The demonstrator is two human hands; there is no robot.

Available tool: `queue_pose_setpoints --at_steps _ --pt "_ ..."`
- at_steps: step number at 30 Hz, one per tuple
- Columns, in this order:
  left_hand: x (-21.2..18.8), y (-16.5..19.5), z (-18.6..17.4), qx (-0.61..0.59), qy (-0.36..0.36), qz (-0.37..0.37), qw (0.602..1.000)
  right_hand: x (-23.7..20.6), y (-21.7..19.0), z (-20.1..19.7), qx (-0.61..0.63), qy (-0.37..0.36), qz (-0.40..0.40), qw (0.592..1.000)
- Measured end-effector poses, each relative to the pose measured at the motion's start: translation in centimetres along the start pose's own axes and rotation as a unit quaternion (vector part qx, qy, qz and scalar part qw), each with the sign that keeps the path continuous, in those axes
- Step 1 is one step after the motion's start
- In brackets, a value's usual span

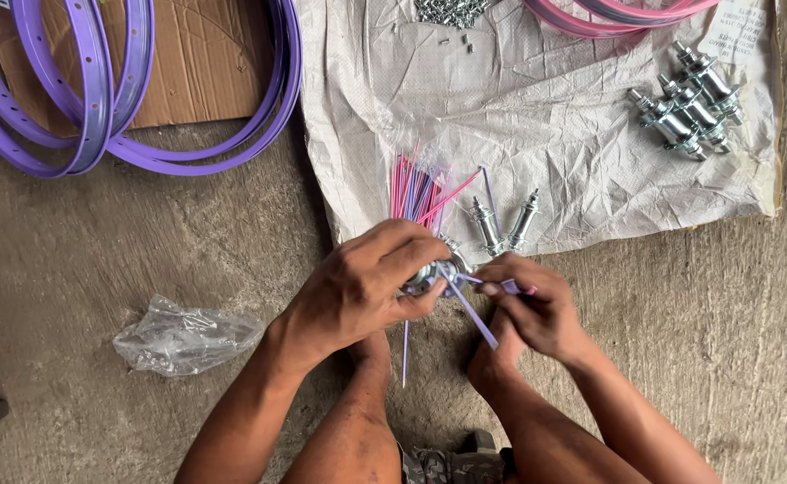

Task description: The person sits on the floor and assembles bicycle hubs by inserting purple zip ties through the hub flanges. They thread the ties through the holes, pull them tight, and secure them around the hub body. The person handles multiple hubs one at a time, repeating the process for each unit.

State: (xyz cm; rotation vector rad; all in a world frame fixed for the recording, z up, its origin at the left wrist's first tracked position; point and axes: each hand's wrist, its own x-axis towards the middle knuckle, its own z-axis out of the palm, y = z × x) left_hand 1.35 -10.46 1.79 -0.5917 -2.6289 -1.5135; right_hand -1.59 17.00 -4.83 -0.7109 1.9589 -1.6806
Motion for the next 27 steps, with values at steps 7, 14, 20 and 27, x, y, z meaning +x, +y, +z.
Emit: queue_pose_setpoints --at_steps 7,14,20,27 --pt "0.3 0.6 0.7 -0.037 0.007 0.0 0.999 -0.5 -1.5 0.7 0.037 0.09 0.12 0.988" --pt "0.3 0.6 1.1 0.035 0.044 -0.032 0.998 1.2 -3.3 1.1 -0.137 0.039 0.039 0.989" --pt "0.3 -0.1 2.5 0.085 0.051 0.011 0.995 3.3 -5.5 0.8 -0.247 0.022 -0.01 0.969" --pt "-0.4 -0.6 4.1 0.075 -0.002 0.025 0.997 4.2 -5.2 -1.1 0.029 0.025 -0.041 0.998"
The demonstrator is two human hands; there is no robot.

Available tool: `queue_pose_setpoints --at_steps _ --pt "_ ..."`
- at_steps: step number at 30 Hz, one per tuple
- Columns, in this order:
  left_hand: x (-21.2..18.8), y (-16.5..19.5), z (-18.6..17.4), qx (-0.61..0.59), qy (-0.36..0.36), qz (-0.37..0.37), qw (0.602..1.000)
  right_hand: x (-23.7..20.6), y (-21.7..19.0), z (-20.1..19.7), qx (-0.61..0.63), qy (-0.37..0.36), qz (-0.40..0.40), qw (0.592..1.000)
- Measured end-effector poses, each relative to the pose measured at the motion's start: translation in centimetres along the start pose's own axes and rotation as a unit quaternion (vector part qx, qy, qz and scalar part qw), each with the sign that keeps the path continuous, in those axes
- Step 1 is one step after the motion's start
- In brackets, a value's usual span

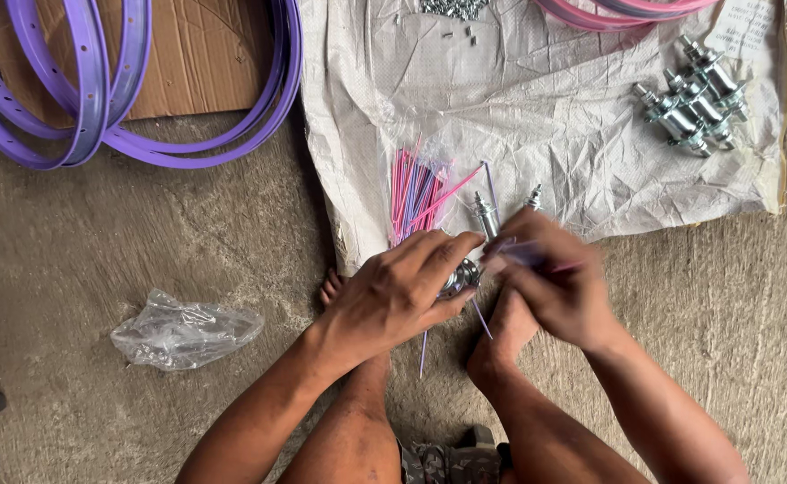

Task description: The person sits on the floor and assembles bicycle hubs by inserting purple zip ties through the hub flanges. They thread the ties through the holes, pull them tight, and secure them around the hub body. The person handles multiple hubs one at a time, repeating the process for each unit.

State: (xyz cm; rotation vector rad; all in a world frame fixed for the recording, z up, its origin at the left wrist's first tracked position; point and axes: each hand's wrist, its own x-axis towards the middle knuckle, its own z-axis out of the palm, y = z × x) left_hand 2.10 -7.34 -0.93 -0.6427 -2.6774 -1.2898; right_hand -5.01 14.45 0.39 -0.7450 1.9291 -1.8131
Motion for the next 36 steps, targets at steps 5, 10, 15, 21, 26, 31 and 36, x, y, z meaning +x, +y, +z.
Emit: queue_pose_setpoints --at_steps 5,10,15,21,26,31,36 --pt "0.4 -0.6 0.6 0.005 -0.053 -0.014 0.998 0.8 0.5 0.7 -0.061 0.101 0.014 0.993" --pt "0.1 -0.4 1.7 0.044 -0.093 -0.008 0.995 1.2 -0.2 0.9 -0.058 0.13 -0.046 0.989" --pt "0.2 -1.6 1.3 0.088 -0.064 0.023 0.994 5.9 5.0 -2.6 0.013 0.156 0.121 0.98" --pt "0.9 -1.8 -1.7 0.021 -0.042 -0.267 0.963 5.4 12.8 -0.1 -0.272 0.111 0.223 0.929" --pt "2.1 -1.4 -3.0 0.053 -0.034 -0.288 0.956 2.2 11.3 1.2 -0.441 0.055 0.093 0.891" --pt "1.5 -1.4 -3.2 0.032 -0.008 -0.289 0.957 -2.5 8.0 3.1 0.004 -0.1 0.226 0.969" --pt "1.1 -0.6 -2.7 -0.008 -0.016 -0.297 0.955 -3.2 9.7 5.5 0.033 -0.157 0.374 0.913"
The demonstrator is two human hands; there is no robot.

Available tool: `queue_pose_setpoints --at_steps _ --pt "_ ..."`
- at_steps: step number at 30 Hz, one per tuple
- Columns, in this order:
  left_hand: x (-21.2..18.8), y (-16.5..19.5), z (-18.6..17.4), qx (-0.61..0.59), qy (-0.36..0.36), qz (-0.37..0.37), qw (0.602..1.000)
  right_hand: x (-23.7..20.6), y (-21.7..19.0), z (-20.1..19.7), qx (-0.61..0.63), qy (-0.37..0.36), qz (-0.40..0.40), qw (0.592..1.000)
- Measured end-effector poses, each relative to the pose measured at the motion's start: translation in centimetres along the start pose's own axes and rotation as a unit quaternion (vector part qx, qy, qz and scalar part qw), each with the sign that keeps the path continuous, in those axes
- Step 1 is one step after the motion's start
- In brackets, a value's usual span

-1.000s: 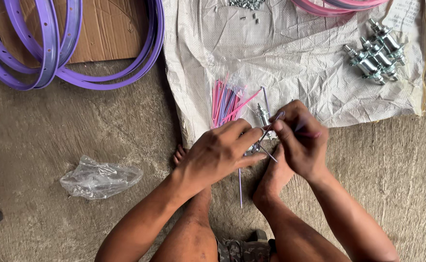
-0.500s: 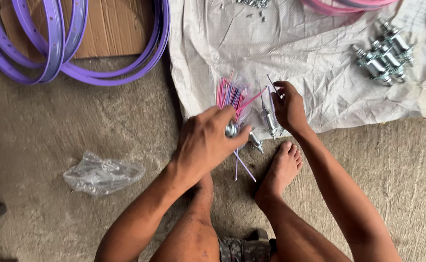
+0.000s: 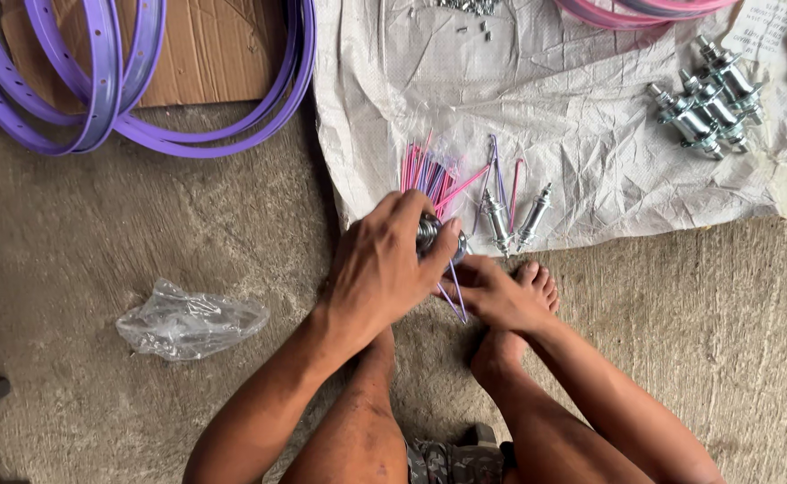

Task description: The person sits on the floor and assembles bicycle hubs by inserting purple zip ties through the hub flanges. They thread the ties through the holes, pull them tight, and secure them around the hub body. The person handles multiple hubs one at a time, repeating the process for each unit.

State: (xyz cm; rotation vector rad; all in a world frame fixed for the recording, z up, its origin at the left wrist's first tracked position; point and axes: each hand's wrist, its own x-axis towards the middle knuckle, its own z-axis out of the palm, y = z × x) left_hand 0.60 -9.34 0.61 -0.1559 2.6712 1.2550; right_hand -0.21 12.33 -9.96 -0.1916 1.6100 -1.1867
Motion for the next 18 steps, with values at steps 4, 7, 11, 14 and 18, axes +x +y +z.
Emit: queue_pose_setpoints --at_steps 4,7,11,14,18 --pt "-0.3 -0.2 -0.8 -0.015 0.018 0.02 1.0 -1.2 0.3 0.2 -0.036 0.064 -0.129 0.989" --pt "-0.2 -0.6 -1.1 -0.022 0.03 0.032 0.999 -3.1 -0.1 0.7 0.084 0.115 -0.194 0.971" --pt "-0.5 -0.5 -0.4 -0.022 0.069 0.077 0.994 -4.4 -1.8 1.1 0.013 0.247 -0.181 0.952" --pt "-0.7 -0.8 -0.3 0.012 0.075 0.089 0.993 -4.9 -3.1 -1.0 -0.256 0.299 -0.171 0.903" --pt "-0.7 -1.5 -0.2 -0.034 0.087 0.134 0.987 -4.4 -3.6 -4.1 -0.043 0.131 -0.177 0.975"
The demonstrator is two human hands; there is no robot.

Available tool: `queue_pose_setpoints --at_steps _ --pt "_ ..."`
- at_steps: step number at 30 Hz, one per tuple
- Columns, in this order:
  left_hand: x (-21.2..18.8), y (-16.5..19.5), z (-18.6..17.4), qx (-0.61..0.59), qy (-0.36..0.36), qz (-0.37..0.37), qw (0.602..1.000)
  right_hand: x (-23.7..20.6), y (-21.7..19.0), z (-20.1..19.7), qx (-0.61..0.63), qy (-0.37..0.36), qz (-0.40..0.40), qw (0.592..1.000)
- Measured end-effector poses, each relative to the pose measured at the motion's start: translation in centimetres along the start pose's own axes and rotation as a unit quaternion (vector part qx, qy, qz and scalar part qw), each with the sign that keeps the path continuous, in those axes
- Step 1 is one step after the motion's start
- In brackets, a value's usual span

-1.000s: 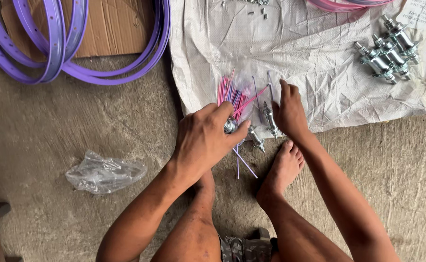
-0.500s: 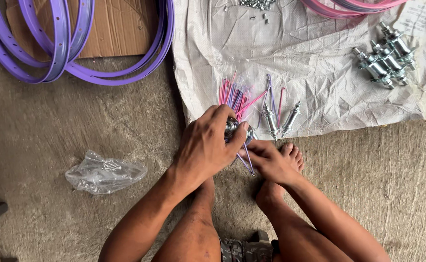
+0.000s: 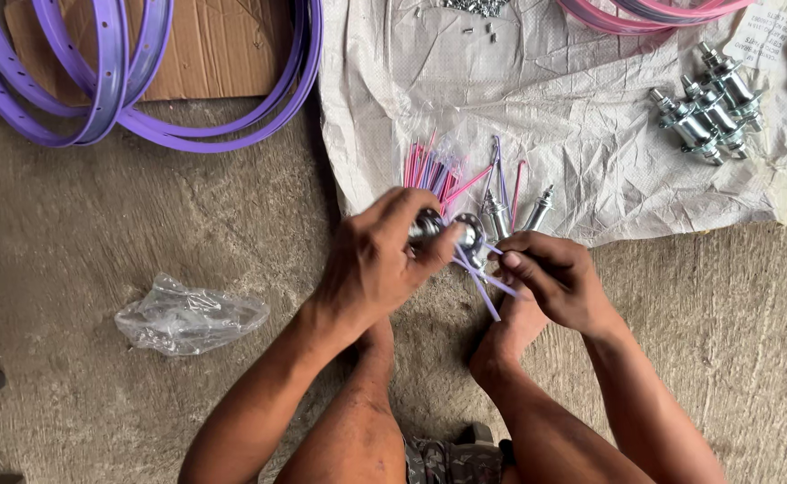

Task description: The person sits on the floor and assembles bicycle hubs by inserting purple zip ties through the hub flanges. They thread the ties through the holes, pull them tight, and secure them around the hub body. The person handles multiple hubs one at a time, repeating the process for each unit.

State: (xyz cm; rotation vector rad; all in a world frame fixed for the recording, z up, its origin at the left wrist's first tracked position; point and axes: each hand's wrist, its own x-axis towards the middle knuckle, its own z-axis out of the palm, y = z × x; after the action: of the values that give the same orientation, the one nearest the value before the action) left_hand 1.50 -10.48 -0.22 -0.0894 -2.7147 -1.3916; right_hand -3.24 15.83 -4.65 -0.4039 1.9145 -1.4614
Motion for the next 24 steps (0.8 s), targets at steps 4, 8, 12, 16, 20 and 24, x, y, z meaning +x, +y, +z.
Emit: queue_pose_setpoints --at_steps 4,8,12,16,20,24 --pt "-0.7 0.3 1.0 -0.001 -0.023 0.017 1.0 0.1 0.2 1.2 -0.051 0.051 -0.069 0.995" --pt "-0.5 0.4 2.1 -0.003 -0.045 -0.011 0.999 -0.8 -1.5 2.5 -0.043 0.108 -0.046 0.992" --pt "-0.9 1.0 2.6 0.006 -0.062 0.005 0.998 -0.1 -3.1 2.6 -0.219 0.108 -0.139 0.96" --pt "-0.8 1.0 2.6 -0.014 -0.116 -0.001 0.993 0.1 -3.9 2.4 -0.211 0.112 -0.127 0.963" --pt "-1.0 0.9 2.2 0.008 -0.084 0.022 0.996 0.4 -4.1 2.6 -0.171 0.049 -0.113 0.978" --pt "-1.0 1.1 2.4 0.025 -0.158 -0.019 0.987 0.6 -4.1 2.3 -0.257 0.051 -0.165 0.951"
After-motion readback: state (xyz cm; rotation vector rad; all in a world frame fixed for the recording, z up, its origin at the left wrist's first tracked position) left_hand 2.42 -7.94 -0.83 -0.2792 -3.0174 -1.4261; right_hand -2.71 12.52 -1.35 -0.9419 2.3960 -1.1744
